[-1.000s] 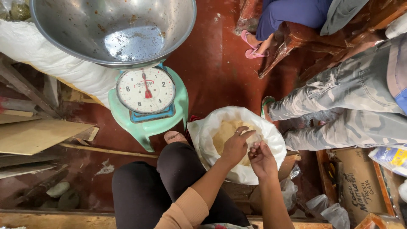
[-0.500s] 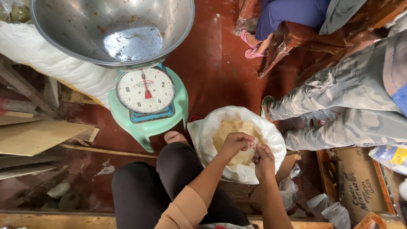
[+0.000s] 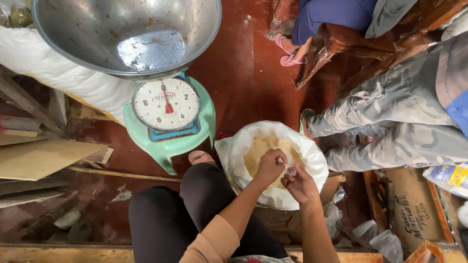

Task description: Weighing and portioning a powdered substance into plastic bags using a mechanical scale and a spoon.

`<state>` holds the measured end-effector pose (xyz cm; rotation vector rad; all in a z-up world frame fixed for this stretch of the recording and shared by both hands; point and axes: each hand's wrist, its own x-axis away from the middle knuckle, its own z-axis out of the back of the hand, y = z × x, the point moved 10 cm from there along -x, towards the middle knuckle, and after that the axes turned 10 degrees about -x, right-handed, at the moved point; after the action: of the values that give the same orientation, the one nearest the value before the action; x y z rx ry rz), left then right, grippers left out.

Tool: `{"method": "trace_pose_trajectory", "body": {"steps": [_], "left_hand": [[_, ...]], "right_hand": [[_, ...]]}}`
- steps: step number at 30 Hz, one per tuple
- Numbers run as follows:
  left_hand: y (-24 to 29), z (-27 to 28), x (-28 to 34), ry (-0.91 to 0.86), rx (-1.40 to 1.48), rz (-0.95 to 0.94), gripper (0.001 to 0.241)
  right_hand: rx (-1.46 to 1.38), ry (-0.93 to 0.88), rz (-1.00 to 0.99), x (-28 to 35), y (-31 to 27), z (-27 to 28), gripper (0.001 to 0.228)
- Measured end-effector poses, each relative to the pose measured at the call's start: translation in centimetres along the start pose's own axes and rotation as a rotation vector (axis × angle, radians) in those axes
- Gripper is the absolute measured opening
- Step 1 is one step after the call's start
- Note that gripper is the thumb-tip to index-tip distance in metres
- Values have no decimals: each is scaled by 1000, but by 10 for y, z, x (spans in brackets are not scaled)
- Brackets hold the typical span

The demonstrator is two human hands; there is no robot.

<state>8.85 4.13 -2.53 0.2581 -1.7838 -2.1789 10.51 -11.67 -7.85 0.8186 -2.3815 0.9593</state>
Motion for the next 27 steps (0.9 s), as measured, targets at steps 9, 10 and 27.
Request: {"method": "trace_pose_trajectory", "body": {"steps": [9,10,27], "left_hand": [[36,1,18,21,-302,-143,16],[43,6,25,21,-303,-142,16],[23,-7,22,-86,-1070,-290,43]], "right_hand": [[571,152,292,-32,-22,39,11],[571,152,292,-34,-22,43,11],[1739,78,652,28,-27,-59,30]]}}
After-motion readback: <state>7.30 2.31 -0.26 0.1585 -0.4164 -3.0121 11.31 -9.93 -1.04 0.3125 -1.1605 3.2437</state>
